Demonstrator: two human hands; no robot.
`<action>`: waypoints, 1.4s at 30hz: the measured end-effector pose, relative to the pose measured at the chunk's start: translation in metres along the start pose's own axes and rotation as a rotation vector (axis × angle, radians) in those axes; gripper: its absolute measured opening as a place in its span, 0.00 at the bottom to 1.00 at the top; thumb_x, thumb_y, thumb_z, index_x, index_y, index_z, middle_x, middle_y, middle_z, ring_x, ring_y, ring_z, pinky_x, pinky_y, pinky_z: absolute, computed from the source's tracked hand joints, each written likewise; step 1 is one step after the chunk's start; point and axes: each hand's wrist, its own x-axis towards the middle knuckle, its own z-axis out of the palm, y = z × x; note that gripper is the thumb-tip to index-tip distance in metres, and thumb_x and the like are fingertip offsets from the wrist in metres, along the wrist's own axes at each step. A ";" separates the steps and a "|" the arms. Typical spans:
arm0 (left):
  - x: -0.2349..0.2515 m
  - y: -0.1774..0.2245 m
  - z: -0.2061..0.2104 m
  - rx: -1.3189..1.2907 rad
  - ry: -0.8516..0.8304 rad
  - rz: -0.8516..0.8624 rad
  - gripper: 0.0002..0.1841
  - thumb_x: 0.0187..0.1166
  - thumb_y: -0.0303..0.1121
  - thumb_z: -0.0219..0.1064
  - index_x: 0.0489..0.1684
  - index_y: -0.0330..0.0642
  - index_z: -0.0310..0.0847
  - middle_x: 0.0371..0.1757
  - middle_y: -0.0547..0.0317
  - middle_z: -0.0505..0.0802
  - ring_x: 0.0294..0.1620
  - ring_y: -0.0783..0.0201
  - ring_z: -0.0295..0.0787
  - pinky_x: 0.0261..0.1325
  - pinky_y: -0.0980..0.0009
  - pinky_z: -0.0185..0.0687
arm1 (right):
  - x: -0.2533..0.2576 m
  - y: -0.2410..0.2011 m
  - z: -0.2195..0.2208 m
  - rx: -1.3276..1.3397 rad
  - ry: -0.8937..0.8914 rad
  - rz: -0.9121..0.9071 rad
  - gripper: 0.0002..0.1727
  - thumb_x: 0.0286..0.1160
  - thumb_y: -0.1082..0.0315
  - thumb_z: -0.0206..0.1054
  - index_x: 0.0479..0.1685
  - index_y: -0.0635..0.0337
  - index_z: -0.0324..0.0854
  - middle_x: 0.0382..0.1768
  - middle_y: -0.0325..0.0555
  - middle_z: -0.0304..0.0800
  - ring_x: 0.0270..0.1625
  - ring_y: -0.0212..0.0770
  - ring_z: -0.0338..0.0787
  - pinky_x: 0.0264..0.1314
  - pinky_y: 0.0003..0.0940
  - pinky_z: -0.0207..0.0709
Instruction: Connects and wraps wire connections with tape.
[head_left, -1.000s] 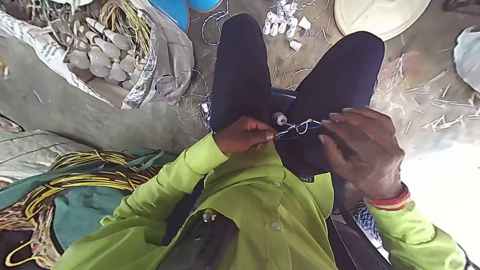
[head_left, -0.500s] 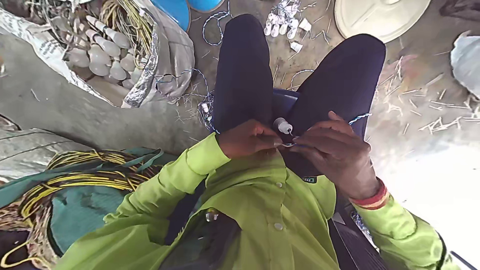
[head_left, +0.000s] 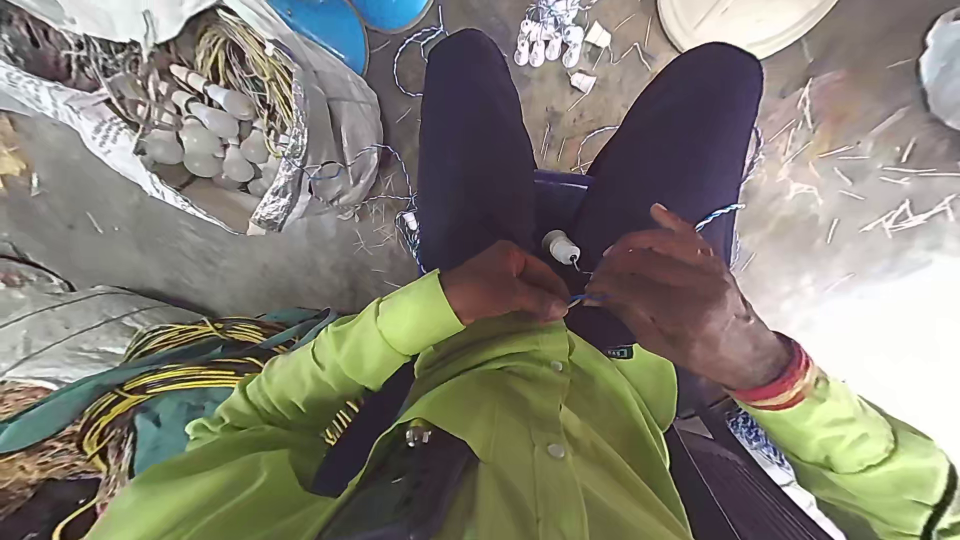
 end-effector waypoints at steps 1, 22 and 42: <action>0.001 0.001 0.002 0.073 0.037 0.003 0.03 0.73 0.21 0.74 0.40 0.33 0.91 0.31 0.58 0.95 0.32 0.73 0.90 0.39 0.76 0.87 | -0.001 0.000 0.001 0.011 0.000 0.004 0.11 0.83 0.66 0.63 0.38 0.57 0.91 0.41 0.44 0.93 0.61 0.49 0.90 0.84 0.66 0.61; 0.024 -0.028 0.034 0.406 0.344 0.301 0.12 0.76 0.36 0.74 0.50 0.40 0.92 0.42 0.57 0.96 0.41 0.69 0.91 0.49 0.63 0.89 | -0.037 0.010 0.033 0.598 0.143 0.276 0.10 0.84 0.60 0.64 0.43 0.55 0.86 0.43 0.34 0.89 0.57 0.30 0.85 0.65 0.31 0.78; 0.031 0.015 0.014 -0.142 -0.653 0.178 0.13 0.81 0.43 0.64 0.38 0.46 0.89 0.32 0.71 0.92 0.30 0.80 0.86 0.35 0.79 0.81 | 0.040 0.036 -0.044 0.897 -0.169 -0.388 0.13 0.85 0.60 0.65 0.36 0.58 0.86 0.34 0.42 0.86 0.47 0.38 0.87 0.70 0.45 0.74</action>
